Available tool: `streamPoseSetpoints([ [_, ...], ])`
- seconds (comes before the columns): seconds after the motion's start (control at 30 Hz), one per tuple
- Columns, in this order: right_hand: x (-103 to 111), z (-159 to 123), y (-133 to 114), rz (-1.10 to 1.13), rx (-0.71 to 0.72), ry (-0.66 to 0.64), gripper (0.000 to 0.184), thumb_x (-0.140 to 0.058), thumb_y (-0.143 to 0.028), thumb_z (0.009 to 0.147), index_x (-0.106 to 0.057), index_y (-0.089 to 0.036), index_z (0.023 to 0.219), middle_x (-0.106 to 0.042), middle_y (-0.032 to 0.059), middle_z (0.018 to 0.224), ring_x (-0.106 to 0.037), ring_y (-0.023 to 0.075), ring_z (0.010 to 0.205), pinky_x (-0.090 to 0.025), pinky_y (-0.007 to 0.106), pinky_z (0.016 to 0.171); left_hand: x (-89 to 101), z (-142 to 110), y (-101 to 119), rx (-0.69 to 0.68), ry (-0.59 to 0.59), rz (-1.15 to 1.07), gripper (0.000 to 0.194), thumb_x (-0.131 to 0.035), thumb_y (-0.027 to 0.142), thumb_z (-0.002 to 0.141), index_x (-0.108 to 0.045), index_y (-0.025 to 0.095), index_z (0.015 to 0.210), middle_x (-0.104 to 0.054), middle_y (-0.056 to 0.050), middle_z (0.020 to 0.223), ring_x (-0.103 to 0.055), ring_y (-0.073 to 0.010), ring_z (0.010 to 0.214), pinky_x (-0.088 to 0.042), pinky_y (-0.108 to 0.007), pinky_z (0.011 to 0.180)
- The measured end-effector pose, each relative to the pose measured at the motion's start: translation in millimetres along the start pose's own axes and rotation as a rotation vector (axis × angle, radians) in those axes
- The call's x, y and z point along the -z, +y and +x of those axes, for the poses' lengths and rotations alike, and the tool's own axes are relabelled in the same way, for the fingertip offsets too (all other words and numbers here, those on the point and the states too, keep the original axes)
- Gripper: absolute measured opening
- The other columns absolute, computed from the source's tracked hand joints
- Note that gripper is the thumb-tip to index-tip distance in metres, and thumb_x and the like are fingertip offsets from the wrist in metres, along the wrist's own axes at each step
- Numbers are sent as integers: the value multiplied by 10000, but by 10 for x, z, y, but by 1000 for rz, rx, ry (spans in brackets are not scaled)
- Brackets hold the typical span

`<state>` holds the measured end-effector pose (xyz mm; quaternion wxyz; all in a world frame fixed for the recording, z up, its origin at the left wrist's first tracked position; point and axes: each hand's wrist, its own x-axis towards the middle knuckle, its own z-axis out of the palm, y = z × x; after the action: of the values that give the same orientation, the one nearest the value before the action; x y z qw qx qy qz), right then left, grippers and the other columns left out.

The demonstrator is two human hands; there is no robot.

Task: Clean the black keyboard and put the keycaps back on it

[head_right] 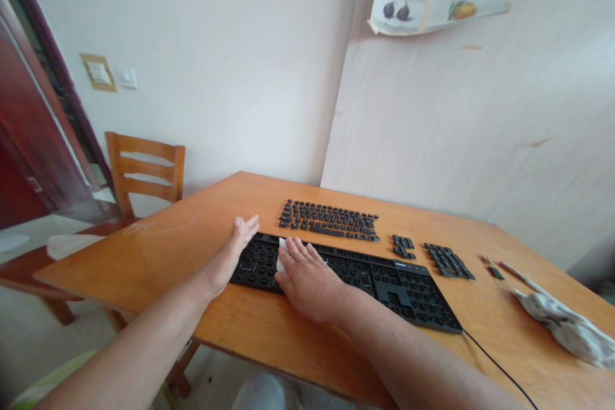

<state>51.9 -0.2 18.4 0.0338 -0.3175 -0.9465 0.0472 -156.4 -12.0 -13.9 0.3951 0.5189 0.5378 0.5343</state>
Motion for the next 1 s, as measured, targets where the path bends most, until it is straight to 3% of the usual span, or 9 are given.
streamPoseSetpoints([
  [0.17,-9,60,13,23,85,-1,583,-179,-381,1007,-244,-107,1517,-159,140,1580,-102,250,1456,-153,468,1177,-4,-30,134,75,10,-105,915,-39,770,826,-233,206,1519,-274,-108,1548,-212,-223,1444,-116,-393,1189],
  [0.33,-43,94,38,-8,53,10,588,-187,-382,1004,-269,-89,1507,-166,149,1577,-118,261,1454,-158,479,1175,15,-44,214,120,11,-178,944,0,784,803,-218,212,1521,-303,-124,1536,-221,-228,1440,-123,-414,1184],
  [0.6,-55,446,-171,21,113,5,594,-194,-396,1003,-261,-89,1507,-153,153,1580,-81,260,1460,-138,494,1175,26,-34,213,147,15,-219,933,5,786,798,-182,235,1528,-295,-120,1540,-247,-237,1428,-242,-409,1155],
  [0.77,-8,590,-209,40,82,-15,622,-173,-429,1003,-232,-80,1514,-165,166,1577,-95,275,1458,-131,516,1166,35,-16,227,147,58,-303,965,-11,804,786,-164,207,1528,-261,-153,1549,-272,-231,1423,-198,-402,1169],
  [1.0,-3,449,-344,50,171,-32,581,-185,-371,1006,-222,-102,1520,-174,147,1578,-104,257,1457,-148,487,1175,17,-1,227,147,84,-346,970,-25,815,779,-142,210,1529,-178,-137,1579,-246,-236,1433,-206,-394,1168],
])
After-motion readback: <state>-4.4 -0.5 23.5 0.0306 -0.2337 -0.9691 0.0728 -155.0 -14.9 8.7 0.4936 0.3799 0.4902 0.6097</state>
